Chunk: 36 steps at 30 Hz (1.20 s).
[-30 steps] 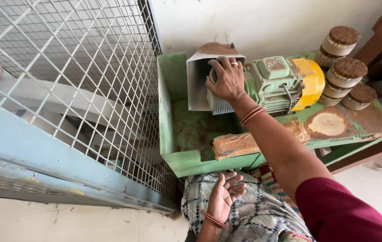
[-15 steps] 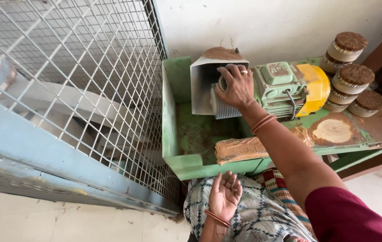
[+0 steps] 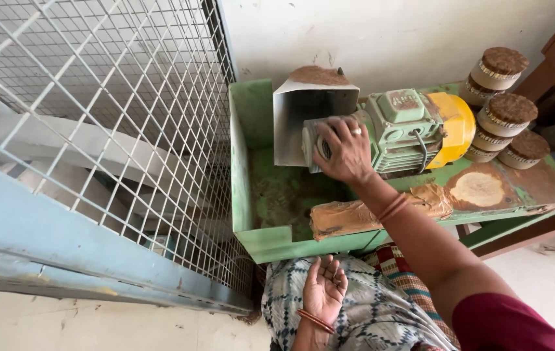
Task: Buffing and smoothing the edges of circular industrial components using a bench-top buffing wheel machine.
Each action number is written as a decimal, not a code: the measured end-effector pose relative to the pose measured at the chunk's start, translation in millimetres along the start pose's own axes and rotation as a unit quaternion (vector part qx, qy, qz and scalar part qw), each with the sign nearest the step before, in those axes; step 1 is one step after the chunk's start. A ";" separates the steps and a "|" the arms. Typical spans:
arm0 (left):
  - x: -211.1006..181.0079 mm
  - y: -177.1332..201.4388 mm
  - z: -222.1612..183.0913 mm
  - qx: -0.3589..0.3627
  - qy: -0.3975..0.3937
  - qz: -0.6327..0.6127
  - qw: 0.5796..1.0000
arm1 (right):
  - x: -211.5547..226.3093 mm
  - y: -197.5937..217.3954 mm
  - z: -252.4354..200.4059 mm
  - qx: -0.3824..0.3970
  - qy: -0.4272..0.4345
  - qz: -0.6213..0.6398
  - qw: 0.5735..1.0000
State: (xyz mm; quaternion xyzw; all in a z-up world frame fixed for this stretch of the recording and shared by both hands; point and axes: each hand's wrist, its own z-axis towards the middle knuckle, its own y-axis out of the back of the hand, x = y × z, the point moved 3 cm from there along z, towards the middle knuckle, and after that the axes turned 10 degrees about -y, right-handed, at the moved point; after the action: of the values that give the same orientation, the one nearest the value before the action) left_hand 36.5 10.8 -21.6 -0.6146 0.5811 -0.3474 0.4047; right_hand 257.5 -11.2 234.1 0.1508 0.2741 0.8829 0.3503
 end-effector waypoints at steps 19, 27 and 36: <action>-1.3 3.8 -0.9 0.000 -0.001 -0.008 1.000 | -11.6 -10.5 15.7 0.007 -0.032 0.006 0.999; -12.5 -5.4 -5.0 0.000 -0.033 0.000 0.999 | 13.7 -13.1 33.0 0.012 -0.032 0.037 0.999; -3.2 0.9 -3.1 0.003 -0.006 -0.009 1.000 | 3.4 1.3 6.0 -0.006 -0.010 0.011 1.000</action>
State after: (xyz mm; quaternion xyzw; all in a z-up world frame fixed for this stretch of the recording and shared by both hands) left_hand 33.1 13.7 -20.9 -0.6212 0.5719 -0.3488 0.4067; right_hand 257.1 -7.3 240.0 0.1607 0.2637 0.8867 0.3440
